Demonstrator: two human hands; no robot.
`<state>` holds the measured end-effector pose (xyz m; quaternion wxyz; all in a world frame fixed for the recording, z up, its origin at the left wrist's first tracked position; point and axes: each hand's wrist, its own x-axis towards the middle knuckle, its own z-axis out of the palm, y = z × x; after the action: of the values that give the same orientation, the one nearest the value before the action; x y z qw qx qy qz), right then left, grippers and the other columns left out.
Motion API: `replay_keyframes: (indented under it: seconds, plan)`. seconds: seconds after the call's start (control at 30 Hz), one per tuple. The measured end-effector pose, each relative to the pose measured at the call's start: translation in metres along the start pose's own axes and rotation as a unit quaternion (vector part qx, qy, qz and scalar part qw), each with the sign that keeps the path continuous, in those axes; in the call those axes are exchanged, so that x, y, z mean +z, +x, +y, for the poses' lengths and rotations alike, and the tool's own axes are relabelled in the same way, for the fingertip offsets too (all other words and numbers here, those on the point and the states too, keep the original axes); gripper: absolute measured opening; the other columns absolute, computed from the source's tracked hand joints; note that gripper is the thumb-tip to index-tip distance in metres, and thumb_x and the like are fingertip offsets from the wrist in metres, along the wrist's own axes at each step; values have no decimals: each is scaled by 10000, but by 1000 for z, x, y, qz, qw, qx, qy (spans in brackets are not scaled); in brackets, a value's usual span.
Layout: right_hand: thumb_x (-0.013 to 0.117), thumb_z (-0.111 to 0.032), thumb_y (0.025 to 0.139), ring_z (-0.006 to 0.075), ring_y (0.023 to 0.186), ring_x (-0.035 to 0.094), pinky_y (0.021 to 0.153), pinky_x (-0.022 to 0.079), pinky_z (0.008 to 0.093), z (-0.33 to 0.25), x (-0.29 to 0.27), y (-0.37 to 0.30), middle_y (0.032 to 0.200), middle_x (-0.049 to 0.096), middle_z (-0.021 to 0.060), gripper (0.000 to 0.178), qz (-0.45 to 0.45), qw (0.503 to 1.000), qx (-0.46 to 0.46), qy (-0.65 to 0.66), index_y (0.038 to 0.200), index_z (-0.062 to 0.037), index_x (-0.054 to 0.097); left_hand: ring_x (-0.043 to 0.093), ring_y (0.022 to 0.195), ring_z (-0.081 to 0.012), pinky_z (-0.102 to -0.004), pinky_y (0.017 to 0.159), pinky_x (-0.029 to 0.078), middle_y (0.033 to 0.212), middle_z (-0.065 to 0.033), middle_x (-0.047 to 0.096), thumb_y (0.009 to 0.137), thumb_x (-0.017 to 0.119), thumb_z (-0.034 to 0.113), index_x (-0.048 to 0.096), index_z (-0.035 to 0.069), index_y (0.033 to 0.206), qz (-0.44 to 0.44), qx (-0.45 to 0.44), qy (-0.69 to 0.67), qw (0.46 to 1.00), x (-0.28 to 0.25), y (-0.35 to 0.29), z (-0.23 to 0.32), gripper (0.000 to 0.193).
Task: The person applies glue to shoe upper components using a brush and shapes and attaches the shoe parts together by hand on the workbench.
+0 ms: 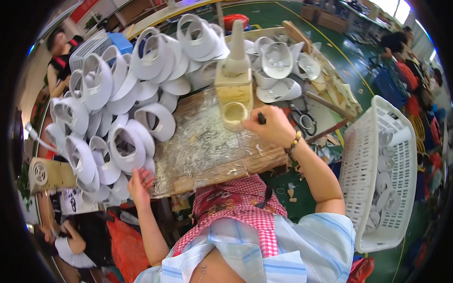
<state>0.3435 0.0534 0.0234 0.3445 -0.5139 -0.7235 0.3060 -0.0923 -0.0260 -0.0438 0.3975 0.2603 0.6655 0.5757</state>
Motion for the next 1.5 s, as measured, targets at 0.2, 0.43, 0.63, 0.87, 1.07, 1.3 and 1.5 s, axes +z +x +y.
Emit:
replay_keyframes:
  seconds: [0.2, 0.43, 0.63, 0.87, 1.07, 1.3, 1.5]
  plan:
    - [631, -221, 721, 321, 901, 641, 759, 506, 420, 52, -75, 27, 920, 675, 113, 448, 56, 920, 108, -373, 1165, -185, 587, 585, 495, -114, -198, 424, 409, 696, -83, 659, 949, 522, 366, 651, -21, 875, -53, 72, 137, 987, -1, -16, 8, 414]
    - [625, -134, 687, 305, 896, 654, 748, 510, 421, 72, -72, 30, 917, 670, 158, 249, -43, 842, 166, -511, 930, -118, 678, 611, 555, -104, -209, 492, 451, 710, -65, 666, 960, 512, 287, 657, -15, 930, -195, 85, 147, 966, 46, -57, 20, 337]
    - [657, -172, 707, 298, 795, 627, 683, 490, 403, 11, -70, -27, 726, 650, 122, 158, 56, 927, 21, -370, 848, -108, 691, 647, 903, -196, -301, 777, 522, 1050, -149, 646, 968, 469, 365, 545, -27, 1192, -455, -39, 90, 885, 106, -81, 27, 458]
    - [689, 9, 678, 251, 692, 505, 616, 437, 351, 26, -35, -74, 702, 595, 42, 246, 72, 943, -194, -262, 895, -108, 686, 617, 1036, -259, -375, 848, 523, 1192, -173, 587, 940, 464, 473, 408, 13, 1325, -563, -257, -42, 784, 215, -78, 7, 603]
    - [673, -51, 562, 258, 792, 529, 715, 456, 357, 34, -39, -101, 789, 606, 30, 440, 55, 929, -215, -297, 992, -139, 648, 666, 851, -205, -316, 664, 585, 1057, -119, 643, 915, 583, 257, 520, -13, 1170, -513, -254, -33, 819, 254, -102, 17, 377]
    - [658, -104, 685, 226, 861, 530, 776, 439, 354, 60, -62, -78, 852, 573, 11, 448, 237, 919, -94, -301, 1118, -197, 587, 617, 1010, -166, -319, 843, 521, 1129, -93, 622, 900, 580, 62, 553, 16, 1166, -455, 133, 41, 880, 233, -95, 22, 271]
    - [685, -57, 694, 236, 889, 575, 811, 477, 339, 124, -42, -38, 1031, 599, 60, 639, 120, 867, -173, -451, 1294, -146, 483, 596, 1034, -165, -313, 931, 456, 1143, -103, 616, 887, 582, -5, 541, 15, 1184, -461, 82, -88, 879, 221, -99, 19, 300]
